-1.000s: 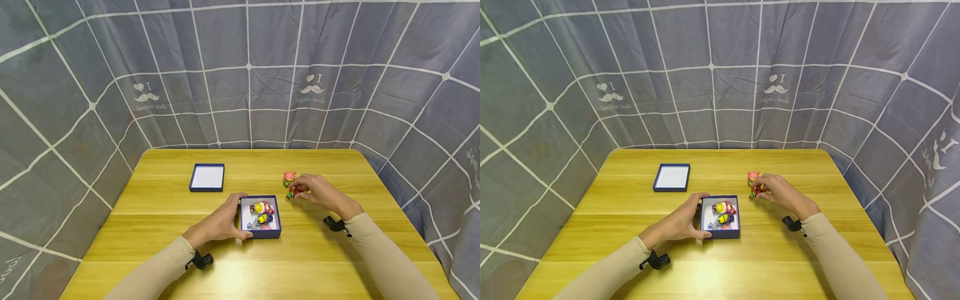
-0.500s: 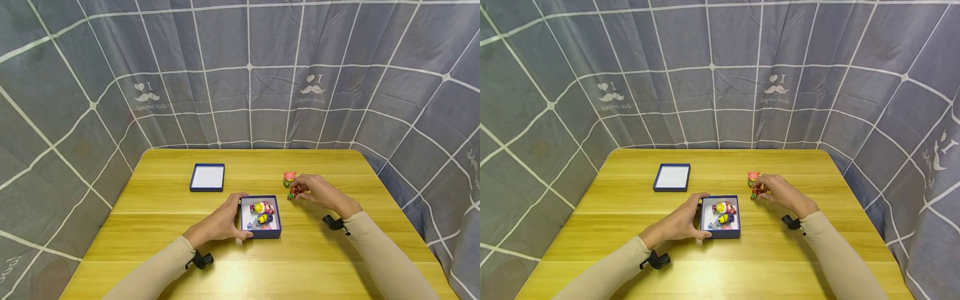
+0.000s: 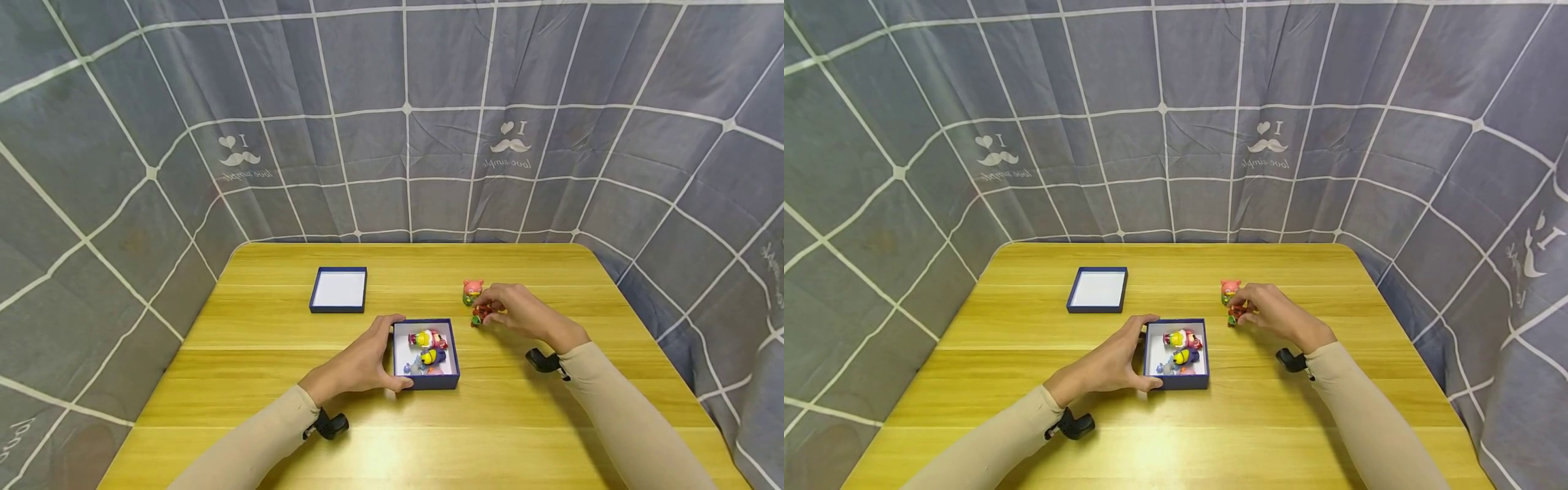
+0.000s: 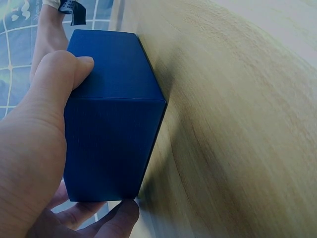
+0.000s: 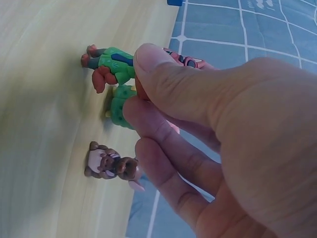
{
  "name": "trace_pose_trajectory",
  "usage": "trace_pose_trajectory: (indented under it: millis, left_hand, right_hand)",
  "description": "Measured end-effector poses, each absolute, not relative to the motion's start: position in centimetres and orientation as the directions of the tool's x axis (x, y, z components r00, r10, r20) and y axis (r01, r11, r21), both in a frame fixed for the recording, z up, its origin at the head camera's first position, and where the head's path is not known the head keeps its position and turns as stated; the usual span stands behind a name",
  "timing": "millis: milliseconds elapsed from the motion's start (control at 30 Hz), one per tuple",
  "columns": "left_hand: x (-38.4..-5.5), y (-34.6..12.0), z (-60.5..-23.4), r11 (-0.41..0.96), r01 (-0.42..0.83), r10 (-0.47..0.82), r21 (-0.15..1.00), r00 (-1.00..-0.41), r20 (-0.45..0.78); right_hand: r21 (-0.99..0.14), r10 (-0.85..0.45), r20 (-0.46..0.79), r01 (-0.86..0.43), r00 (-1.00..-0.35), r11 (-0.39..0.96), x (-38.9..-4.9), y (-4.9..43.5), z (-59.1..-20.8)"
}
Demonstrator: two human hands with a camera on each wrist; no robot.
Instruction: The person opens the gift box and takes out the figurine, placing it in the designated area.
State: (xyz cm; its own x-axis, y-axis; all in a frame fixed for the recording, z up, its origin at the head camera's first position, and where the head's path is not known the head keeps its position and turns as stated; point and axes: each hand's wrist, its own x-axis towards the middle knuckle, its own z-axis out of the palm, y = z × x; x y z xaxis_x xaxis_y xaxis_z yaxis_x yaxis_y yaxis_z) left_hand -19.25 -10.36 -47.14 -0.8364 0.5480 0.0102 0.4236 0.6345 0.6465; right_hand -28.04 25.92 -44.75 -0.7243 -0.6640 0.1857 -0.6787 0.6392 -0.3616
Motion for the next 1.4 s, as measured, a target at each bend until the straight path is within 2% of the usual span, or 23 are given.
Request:
trace_pose_trajectory:
  millis: [433, 767, 1067, 1400]
  left_hand:
    - [-19.32, -10.36, -47.02, 0.619, 0.416, 0.551, 0.666, -0.834, 0.009]
    - [-19.33, -10.44, -47.11, 0.620, 0.424, 0.555, 0.660, -0.831, 0.013]
    - [-19.45, -10.49, -47.23, 0.617, 0.425, 0.557, 0.662, -0.830, 0.014]
    - [-19.47, -10.48, -47.12, 0.615, 0.420, 0.558, 0.668, -0.830, 0.009]
  right_hand:
    - [-0.325, -0.687, 0.154, -0.693, -0.711, 0.644, -28.58, 25.50, -44.79]
    - [-0.397, -0.632, 0.082, -0.607, -0.770, 0.688, -28.28, 25.26, -44.81]
    - [-0.425, -0.620, 0.069, -0.585, -0.782, 0.691, -28.26, 25.10, -44.82]
    - [-0.415, -0.635, 0.101, -0.613, -0.766, 0.673, -28.42, 25.02, -44.88]
